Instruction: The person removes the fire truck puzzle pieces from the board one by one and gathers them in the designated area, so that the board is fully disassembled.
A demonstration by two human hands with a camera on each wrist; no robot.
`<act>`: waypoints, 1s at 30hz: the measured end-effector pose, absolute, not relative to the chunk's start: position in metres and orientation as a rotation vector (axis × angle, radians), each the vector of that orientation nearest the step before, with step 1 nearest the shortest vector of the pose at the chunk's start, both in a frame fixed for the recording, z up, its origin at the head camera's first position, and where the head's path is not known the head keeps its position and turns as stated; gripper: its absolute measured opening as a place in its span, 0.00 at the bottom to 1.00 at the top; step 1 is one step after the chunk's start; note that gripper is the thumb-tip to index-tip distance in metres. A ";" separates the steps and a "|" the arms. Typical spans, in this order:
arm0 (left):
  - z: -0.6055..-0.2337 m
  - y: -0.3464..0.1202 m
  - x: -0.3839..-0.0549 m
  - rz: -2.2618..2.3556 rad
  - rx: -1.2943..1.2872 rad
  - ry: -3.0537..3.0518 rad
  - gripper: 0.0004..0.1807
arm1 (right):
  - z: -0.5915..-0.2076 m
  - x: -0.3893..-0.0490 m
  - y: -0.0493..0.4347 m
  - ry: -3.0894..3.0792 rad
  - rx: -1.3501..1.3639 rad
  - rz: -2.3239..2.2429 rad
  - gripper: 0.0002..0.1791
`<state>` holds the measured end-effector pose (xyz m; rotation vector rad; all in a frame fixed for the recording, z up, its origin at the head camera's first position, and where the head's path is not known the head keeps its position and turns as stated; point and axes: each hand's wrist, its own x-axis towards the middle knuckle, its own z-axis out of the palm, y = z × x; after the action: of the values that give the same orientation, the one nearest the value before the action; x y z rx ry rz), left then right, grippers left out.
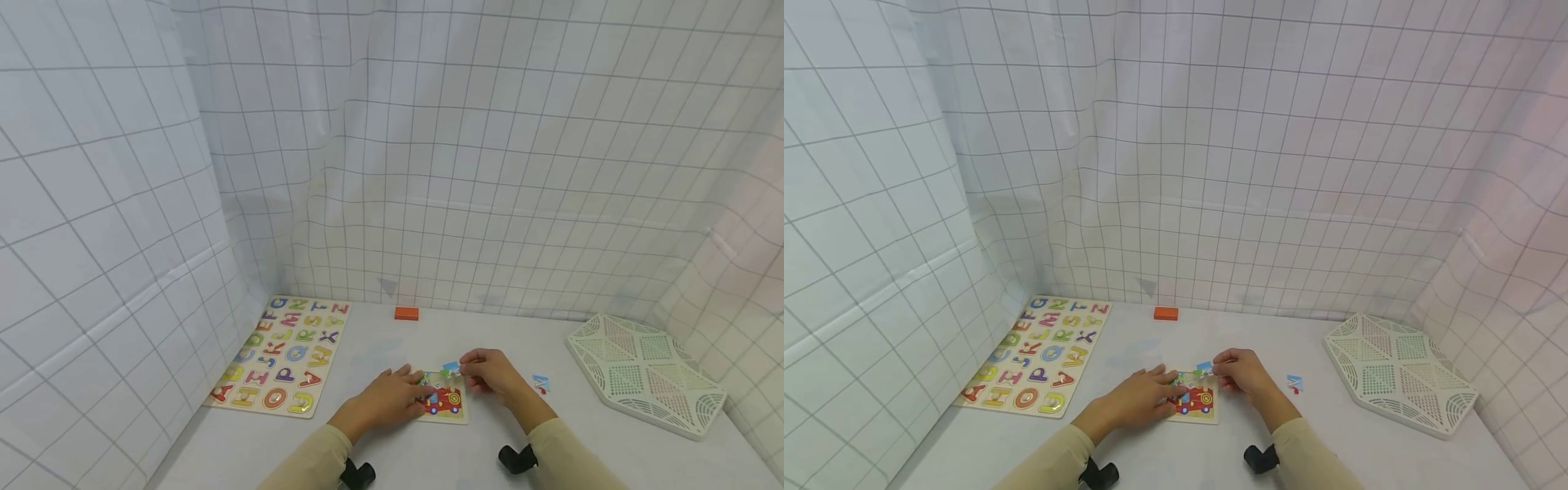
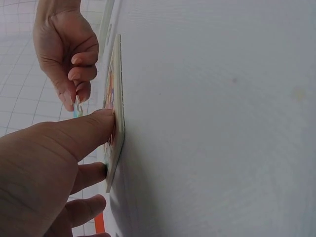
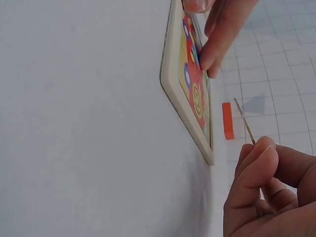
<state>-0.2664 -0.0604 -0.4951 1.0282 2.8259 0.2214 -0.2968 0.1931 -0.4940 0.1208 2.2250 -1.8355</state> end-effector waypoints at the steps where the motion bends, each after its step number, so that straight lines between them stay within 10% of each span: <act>1: -0.496 -0.061 -0.266 0.222 1.028 2.824 0.24 | -0.492 -0.297 0.199 2.226 0.140 -1.846 0.11; 30: -0.491 -0.063 -0.261 0.245 1.010 2.825 0.24 | -0.497 -0.283 0.308 2.423 0.271 -1.623 0.11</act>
<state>-0.2615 -0.0629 -0.4909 1.0097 2.8246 0.2449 -0.2826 0.3081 -0.4972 0.2708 2.4235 -1.6232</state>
